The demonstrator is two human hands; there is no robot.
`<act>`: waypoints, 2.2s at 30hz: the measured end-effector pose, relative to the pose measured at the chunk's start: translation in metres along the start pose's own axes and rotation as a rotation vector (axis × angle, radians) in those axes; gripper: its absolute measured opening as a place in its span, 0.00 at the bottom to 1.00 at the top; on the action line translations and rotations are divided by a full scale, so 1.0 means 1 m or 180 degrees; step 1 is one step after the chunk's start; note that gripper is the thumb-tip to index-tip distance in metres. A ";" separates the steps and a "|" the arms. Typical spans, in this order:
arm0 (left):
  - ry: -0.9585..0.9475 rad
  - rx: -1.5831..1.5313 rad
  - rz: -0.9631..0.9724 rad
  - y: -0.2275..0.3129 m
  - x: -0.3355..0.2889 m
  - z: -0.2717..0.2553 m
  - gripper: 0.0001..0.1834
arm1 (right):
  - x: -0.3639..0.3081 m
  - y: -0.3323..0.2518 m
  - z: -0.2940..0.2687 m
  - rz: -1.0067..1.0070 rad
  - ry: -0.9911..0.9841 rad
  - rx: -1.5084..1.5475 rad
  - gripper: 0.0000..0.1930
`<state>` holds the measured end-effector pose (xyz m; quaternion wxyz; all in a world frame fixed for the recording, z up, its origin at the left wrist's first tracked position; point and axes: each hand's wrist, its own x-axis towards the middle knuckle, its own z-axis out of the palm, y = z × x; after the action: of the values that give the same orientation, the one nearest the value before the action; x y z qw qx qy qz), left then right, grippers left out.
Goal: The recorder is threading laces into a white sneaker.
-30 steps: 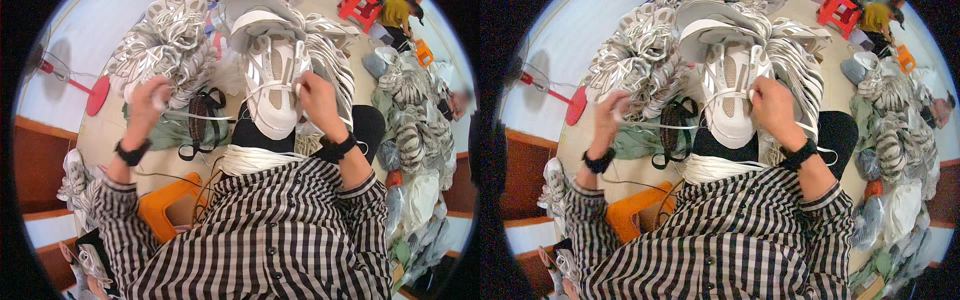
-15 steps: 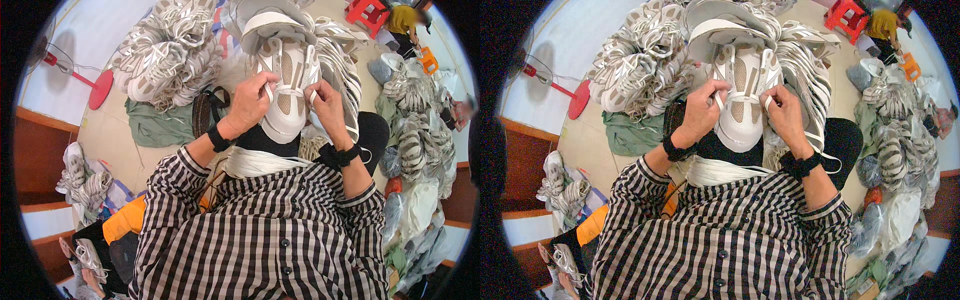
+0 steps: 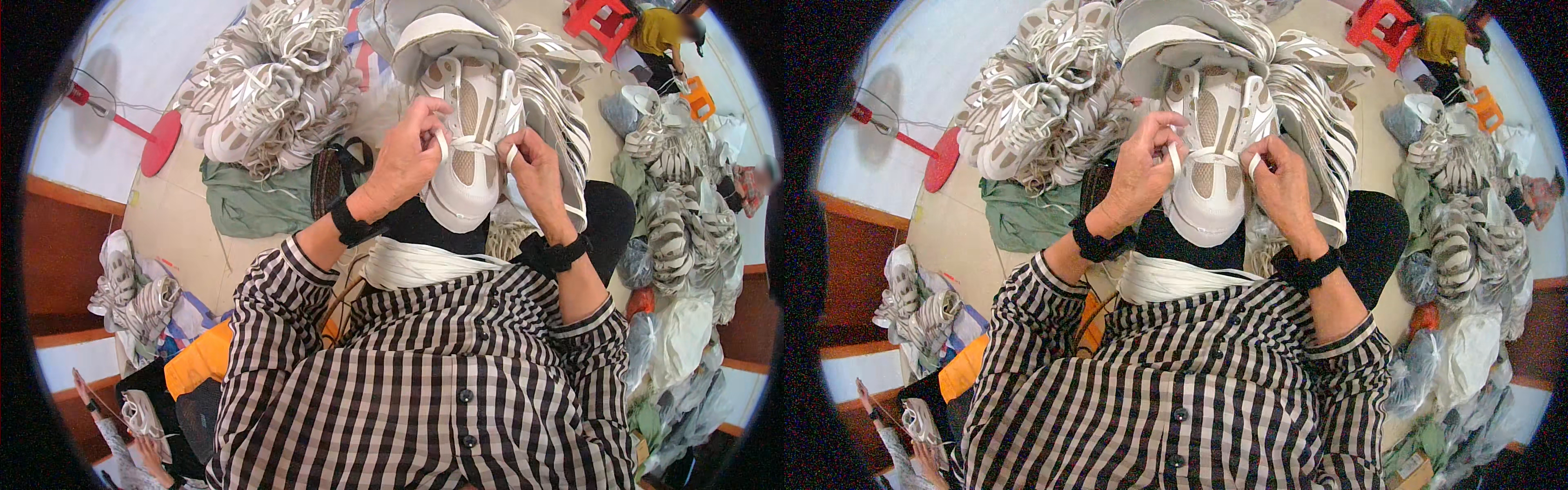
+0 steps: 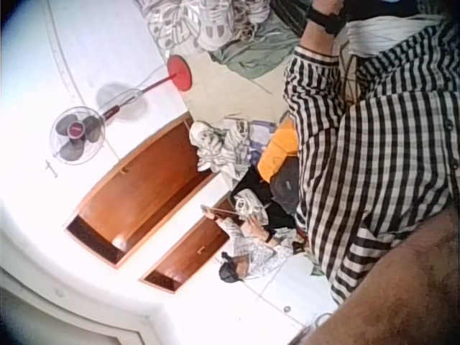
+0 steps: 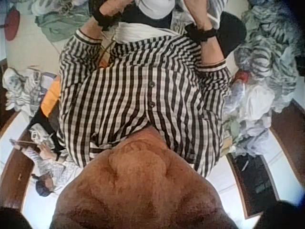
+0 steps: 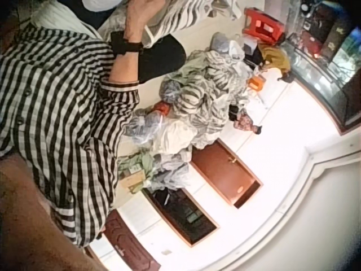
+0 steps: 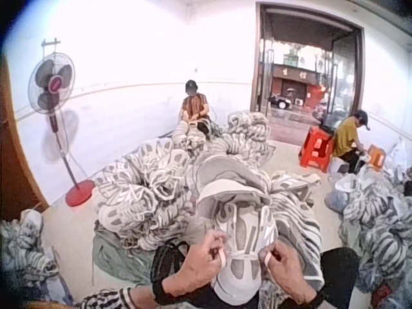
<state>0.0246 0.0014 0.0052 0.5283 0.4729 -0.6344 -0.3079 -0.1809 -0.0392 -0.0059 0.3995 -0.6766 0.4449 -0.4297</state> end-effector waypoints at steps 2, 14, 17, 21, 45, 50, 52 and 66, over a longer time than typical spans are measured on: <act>0.0062 0.0170 0.0045 0.004 0.002 0.002 0.15 | -0.001 -0.003 0.000 -0.0086 -0.0048 -0.0012 0.04; -0.0248 0.1157 0.1264 0.007 0.017 0.005 0.16 | -0.001 -0.020 0.002 -0.0746 0.0082 -0.1527 0.04; -0.0952 0.1135 0.0513 0.013 0.020 -0.015 0.16 | -0.001 -0.024 -0.011 -0.0498 -0.0162 -0.1222 0.07; -0.0983 0.1446 0.0971 0.027 0.030 -0.038 0.17 | -0.002 -0.042 -0.036 -0.0546 -0.0591 -0.0730 0.07; -0.3121 0.2899 0.1953 0.044 0.096 -0.016 0.07 | 0.084 -0.076 -0.030 -0.3008 -0.2835 -0.3151 0.13; -0.3275 0.2755 0.1996 0.041 0.094 -0.021 0.12 | 0.086 -0.072 -0.024 -0.2940 -0.2892 -0.3335 0.10; -0.3218 0.2686 0.2104 0.037 0.093 -0.022 0.12 | 0.087 -0.074 -0.024 -0.3121 -0.2850 -0.3056 0.10; -0.2305 0.2703 0.2769 0.025 0.076 -0.014 0.06 | 0.073 -0.087 0.001 -0.1233 -0.2533 -0.4009 0.10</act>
<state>0.0312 -0.0582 0.0599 0.1292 0.2096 -0.9669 0.0673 -0.1403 -0.0836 0.0903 -0.0135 -0.9459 0.3020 0.1182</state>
